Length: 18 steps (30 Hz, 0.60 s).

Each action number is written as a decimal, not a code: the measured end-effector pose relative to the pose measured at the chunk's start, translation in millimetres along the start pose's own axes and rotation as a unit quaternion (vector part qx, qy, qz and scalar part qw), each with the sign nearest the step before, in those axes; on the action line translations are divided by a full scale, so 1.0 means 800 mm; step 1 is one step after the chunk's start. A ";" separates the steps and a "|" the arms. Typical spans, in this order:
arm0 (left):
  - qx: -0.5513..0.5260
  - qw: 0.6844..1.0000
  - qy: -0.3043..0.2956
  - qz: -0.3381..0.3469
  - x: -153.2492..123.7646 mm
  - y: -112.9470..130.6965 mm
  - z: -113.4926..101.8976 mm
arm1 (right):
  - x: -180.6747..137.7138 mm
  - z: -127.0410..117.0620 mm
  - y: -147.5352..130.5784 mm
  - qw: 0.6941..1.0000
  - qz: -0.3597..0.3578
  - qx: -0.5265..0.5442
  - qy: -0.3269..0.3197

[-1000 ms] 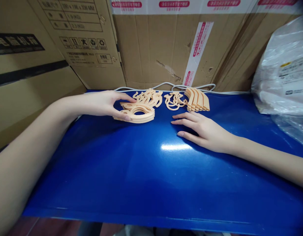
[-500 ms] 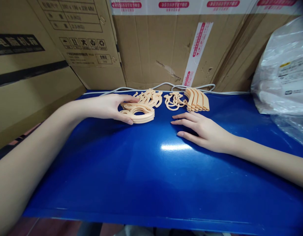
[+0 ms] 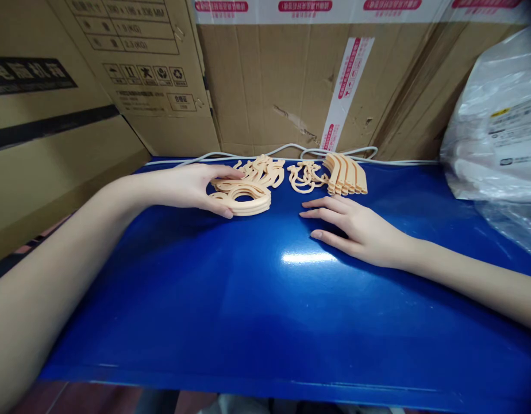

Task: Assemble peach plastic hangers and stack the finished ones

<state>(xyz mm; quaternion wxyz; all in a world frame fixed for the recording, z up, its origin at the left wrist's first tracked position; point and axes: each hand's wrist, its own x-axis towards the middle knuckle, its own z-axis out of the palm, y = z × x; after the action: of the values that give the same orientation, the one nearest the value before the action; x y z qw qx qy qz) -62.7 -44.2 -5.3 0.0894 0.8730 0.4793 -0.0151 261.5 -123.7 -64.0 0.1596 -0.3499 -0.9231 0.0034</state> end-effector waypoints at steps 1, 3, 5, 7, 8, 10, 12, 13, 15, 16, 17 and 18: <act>-0.005 1.000 0.000 0.001 -0.002 0.000 -0.002 | 0.000 0.000 0.000 1.000 0.001 0.000 -0.001; -0.017 1.000 0.002 0.004 -0.007 -0.001 -0.008 | 0.001 0.000 0.000 1.000 0.002 -0.001 -0.001; -0.027 1.000 0.007 -0.004 -0.013 -0.006 -0.017 | 0.001 -0.001 0.000 1.000 0.003 0.000 -0.001; -0.030 0.999 0.019 -0.010 -0.018 -0.015 -0.026 | 0.001 -0.001 -0.001 1.000 0.002 0.001 -0.001; -0.038 0.999 0.025 -0.002 -0.019 -0.020 -0.029 | 0.001 -0.001 -0.001 1.000 0.001 0.002 0.000; -0.060 0.997 0.047 0.005 -0.019 -0.029 -0.034 | 0.001 0.000 -0.001 1.000 0.001 0.002 0.001; -0.053 0.997 0.056 -0.008 -0.016 -0.037 -0.033 | 0.001 0.000 -0.001 1.000 0.000 0.001 0.002; -0.039 0.998 0.049 -0.018 -0.013 -0.040 -0.030 | 0.001 0.000 -0.001 1.000 0.000 0.002 0.003; -0.011 0.999 0.024 -0.033 -0.007 -0.044 -0.025 | 0.001 0.000 -0.001 1.000 -0.001 0.001 0.002; -0.001 0.999 0.013 -0.034 -0.004 -0.045 -0.021 | 0.001 0.000 0.000 1.000 -0.001 0.001 0.002; 0.006 0.999 0.006 -0.032 -0.001 -0.045 -0.018 | 0.000 0.000 0.000 1.000 0.000 0.000 0.003; 0.012 1.000 0.003 -0.028 0.002 -0.046 -0.015 | 0.000 0.000 0.000 1.000 0.000 0.000 0.003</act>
<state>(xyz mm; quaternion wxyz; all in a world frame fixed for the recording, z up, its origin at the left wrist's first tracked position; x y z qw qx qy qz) -93.3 -21.9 1.1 0.0772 0.8603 0.5034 -0.0207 261.2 -123.6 -63.8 0.1625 -0.3503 -0.9224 0.0021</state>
